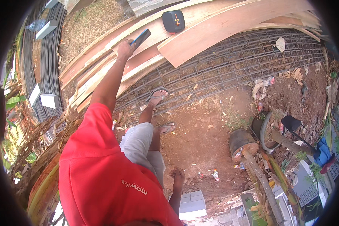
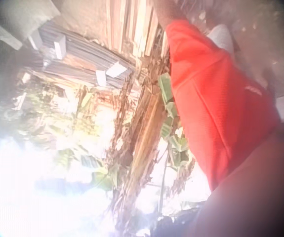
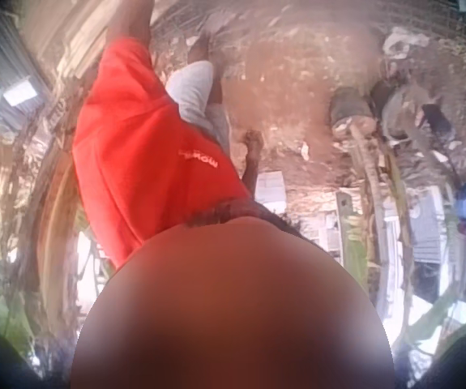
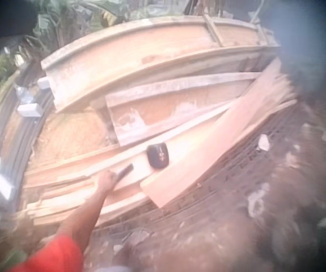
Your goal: The person uses an angle grinder to cut several long metal rods on a construction site. They position the rods, cut them to length, and then move the cut pieces aside.
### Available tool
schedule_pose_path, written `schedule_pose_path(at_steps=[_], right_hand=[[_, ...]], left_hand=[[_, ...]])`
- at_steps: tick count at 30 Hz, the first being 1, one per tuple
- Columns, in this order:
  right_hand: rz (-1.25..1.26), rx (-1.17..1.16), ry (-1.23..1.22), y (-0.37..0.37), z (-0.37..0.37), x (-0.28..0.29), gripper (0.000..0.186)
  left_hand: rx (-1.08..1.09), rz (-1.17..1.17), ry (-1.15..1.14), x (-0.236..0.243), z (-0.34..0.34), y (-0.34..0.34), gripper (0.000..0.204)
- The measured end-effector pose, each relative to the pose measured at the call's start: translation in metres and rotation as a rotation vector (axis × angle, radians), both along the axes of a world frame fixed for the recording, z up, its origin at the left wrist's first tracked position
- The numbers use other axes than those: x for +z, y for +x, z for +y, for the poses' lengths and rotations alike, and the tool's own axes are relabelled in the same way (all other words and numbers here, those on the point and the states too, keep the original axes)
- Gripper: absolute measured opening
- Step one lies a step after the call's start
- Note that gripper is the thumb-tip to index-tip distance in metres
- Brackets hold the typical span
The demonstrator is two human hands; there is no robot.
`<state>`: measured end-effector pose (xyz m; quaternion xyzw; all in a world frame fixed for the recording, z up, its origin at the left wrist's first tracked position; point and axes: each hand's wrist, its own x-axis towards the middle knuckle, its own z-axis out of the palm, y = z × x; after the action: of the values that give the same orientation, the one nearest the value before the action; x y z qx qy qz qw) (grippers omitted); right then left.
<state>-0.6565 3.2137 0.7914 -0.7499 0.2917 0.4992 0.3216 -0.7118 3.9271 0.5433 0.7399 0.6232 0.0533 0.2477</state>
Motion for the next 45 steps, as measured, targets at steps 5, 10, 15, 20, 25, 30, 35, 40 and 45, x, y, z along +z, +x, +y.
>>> schedule_pose_path(at_steps=[5,10,15,20,25,30,35,40,45], right_hand=[[-0.075,0.066,0.204,0.031,0.035,-0.023,0.024],[-0.217,-0.123,0.604,0.093,0.103,0.021,0.048],[-0.373,-0.41,1.001,0.143,0.101,0.109,0.075],[-0.415,-0.525,1.43,0.154,0.023,0.182,0.072],[-0.455,-0.722,1.58,0.13,-0.046,0.199,0.072],[-0.472,-0.755,1.685,0.117,-0.088,0.192,0.071],[-0.452,-0.734,1.602,0.102,-0.101,0.187,0.07],[-0.396,-0.791,1.559,0.089,-0.109,0.186,0.065],[-0.458,-0.84,1.501,0.085,-0.116,0.191,0.058]], left_hand=[[0.327,-0.65,-0.679,0.116,-0.085,-0.031,0.042],[-0.077,-0.808,-1.242,0.24,-0.25,0.058,0.039],[-0.366,-0.823,-1.509,0.345,-0.411,0.122,0.037],[-0.564,-0.735,-1.583,0.417,-0.521,0.15,0.037],[-0.697,-0.604,-1.578,0.446,-0.576,0.14,0.035],[-0.87,-0.457,-1.302,0.441,-0.568,0.114,0.039],[-0.942,-0.605,-1.121,0.453,-0.555,0.123,0.034],[-1.043,-0.692,-1.401,0.54,-0.565,0.143,0.051],[-1.147,-0.868,-1.972,0.654,-0.586,0.146,0.095]])
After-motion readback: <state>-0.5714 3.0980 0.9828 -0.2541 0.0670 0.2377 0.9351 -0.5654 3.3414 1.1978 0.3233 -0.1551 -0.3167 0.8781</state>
